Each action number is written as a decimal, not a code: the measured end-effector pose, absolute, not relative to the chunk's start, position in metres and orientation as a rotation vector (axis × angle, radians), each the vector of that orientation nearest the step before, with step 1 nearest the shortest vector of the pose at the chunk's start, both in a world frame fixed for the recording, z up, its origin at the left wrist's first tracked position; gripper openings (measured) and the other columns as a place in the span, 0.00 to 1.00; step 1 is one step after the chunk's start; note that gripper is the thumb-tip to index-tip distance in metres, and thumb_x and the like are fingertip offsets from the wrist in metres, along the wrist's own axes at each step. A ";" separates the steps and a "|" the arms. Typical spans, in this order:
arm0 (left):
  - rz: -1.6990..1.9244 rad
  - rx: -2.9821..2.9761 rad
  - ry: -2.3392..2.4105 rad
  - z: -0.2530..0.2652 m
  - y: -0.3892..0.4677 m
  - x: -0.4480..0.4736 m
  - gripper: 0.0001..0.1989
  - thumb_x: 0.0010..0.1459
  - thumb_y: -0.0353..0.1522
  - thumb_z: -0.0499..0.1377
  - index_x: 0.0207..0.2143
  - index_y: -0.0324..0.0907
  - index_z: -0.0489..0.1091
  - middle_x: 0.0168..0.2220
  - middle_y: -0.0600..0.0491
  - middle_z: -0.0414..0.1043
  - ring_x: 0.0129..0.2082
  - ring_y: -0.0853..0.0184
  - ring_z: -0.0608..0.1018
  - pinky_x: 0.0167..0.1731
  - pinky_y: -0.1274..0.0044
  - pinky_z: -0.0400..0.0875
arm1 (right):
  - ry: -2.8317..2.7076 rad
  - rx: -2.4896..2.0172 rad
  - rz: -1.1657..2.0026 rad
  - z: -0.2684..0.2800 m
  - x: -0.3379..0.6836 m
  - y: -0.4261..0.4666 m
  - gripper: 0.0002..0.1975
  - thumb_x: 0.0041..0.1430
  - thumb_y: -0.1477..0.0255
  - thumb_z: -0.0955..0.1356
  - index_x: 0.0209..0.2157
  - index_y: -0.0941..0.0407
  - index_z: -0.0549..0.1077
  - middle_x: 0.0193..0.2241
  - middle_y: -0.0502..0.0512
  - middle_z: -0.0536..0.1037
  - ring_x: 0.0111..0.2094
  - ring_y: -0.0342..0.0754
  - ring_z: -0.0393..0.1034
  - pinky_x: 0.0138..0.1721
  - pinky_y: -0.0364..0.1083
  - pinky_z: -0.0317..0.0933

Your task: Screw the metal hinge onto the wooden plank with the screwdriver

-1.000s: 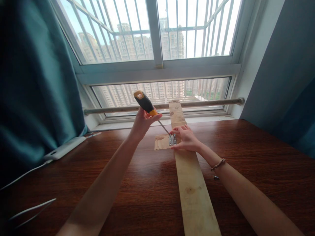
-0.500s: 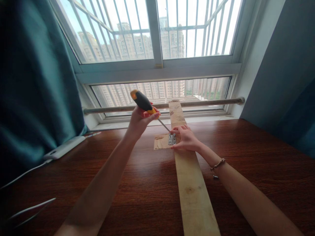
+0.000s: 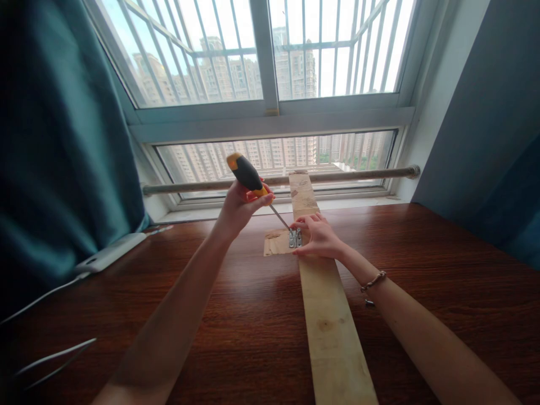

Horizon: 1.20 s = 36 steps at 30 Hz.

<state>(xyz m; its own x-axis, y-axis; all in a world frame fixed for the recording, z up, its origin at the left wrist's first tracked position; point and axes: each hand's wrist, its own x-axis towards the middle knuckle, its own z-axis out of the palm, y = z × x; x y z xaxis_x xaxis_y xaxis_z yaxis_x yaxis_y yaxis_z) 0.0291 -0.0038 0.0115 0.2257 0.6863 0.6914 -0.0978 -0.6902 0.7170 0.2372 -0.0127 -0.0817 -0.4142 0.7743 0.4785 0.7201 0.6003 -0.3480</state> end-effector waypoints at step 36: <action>1.495 1.841 0.540 0.013 -0.003 0.026 0.16 0.43 0.31 0.66 0.34 0.42 0.64 0.30 0.56 0.70 0.32 0.67 0.75 0.36 0.70 0.71 | -2.227 -1.175 0.122 -0.082 0.237 -0.012 0.32 0.37 0.59 0.75 0.45 0.52 0.67 0.45 0.54 0.74 0.46 0.54 0.62 0.51 0.55 0.52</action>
<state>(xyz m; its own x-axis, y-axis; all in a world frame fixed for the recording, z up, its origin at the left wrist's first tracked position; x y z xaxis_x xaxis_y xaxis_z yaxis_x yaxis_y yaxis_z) 0.0258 -0.0032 0.0128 0.2487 0.6958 0.6738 -0.1045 -0.6724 0.7328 0.2375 -0.0122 -0.0819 -0.4196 0.7749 0.4728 0.7188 0.6017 -0.3482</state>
